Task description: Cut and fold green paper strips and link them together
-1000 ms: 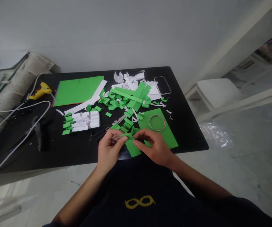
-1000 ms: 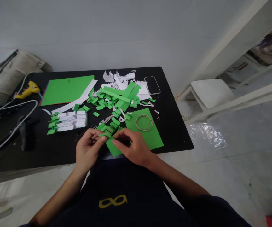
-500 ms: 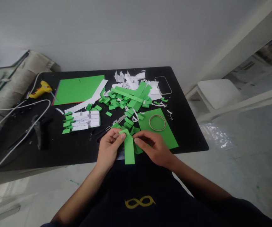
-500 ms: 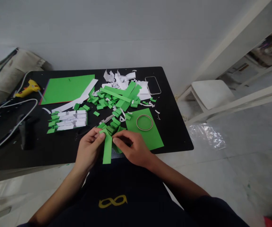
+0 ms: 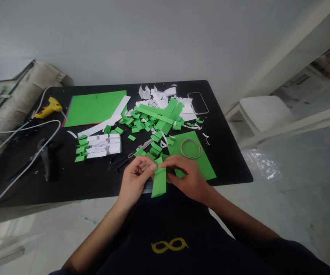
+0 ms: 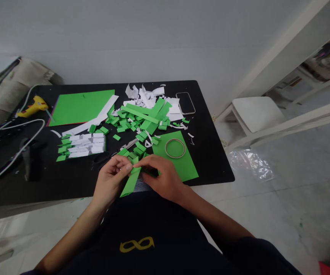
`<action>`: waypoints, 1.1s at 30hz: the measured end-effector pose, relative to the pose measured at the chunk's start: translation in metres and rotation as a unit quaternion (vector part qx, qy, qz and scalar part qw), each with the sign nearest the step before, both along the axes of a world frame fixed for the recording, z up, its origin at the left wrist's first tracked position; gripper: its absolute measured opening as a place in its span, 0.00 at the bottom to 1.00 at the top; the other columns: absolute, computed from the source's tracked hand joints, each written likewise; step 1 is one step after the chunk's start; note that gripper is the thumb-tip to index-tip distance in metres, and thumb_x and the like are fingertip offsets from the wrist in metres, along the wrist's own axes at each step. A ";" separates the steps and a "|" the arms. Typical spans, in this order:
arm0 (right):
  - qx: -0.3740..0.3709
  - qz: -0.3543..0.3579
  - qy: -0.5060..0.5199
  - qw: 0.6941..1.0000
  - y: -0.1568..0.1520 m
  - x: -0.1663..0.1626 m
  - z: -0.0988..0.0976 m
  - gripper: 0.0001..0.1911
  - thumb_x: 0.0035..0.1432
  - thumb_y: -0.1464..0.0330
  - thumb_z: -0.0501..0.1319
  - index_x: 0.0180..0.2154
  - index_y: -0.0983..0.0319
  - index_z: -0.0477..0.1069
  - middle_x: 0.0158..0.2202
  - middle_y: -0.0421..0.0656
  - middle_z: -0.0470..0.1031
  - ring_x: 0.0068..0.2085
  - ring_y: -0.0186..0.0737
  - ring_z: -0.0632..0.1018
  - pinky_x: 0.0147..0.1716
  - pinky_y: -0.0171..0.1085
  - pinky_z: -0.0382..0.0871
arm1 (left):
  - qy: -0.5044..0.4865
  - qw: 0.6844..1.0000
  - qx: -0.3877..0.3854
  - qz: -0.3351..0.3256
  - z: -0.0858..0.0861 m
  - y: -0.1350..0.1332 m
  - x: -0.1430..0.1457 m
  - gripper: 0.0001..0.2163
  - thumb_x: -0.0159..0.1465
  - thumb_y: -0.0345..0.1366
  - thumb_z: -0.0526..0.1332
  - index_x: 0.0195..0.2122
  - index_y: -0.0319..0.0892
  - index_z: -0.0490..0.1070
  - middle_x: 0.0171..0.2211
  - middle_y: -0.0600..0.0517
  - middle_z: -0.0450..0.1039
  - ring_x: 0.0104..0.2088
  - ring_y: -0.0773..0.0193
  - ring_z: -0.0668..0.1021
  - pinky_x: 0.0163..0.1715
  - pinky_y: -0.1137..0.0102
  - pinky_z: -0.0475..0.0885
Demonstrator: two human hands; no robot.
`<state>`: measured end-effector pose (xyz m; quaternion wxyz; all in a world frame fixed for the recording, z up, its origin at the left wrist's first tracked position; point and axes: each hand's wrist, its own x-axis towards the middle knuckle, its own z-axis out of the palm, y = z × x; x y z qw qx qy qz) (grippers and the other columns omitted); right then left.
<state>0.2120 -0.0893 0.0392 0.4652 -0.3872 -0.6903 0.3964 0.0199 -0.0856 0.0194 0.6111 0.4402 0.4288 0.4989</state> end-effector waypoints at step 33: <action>0.073 -0.026 -0.014 0.997 -0.002 0.004 -0.001 0.19 0.63 0.72 0.72 0.54 0.54 0.76 0.56 0.46 0.80 0.55 0.46 0.82 0.49 0.44 0.85 | 0.023 0.996 0.087 0.008 0.013 -0.006 -0.001 0.10 0.65 0.36 0.71 0.42 0.43 0.71 0.31 0.54 0.79 0.27 0.68 0.80 0.29 0.73 0.77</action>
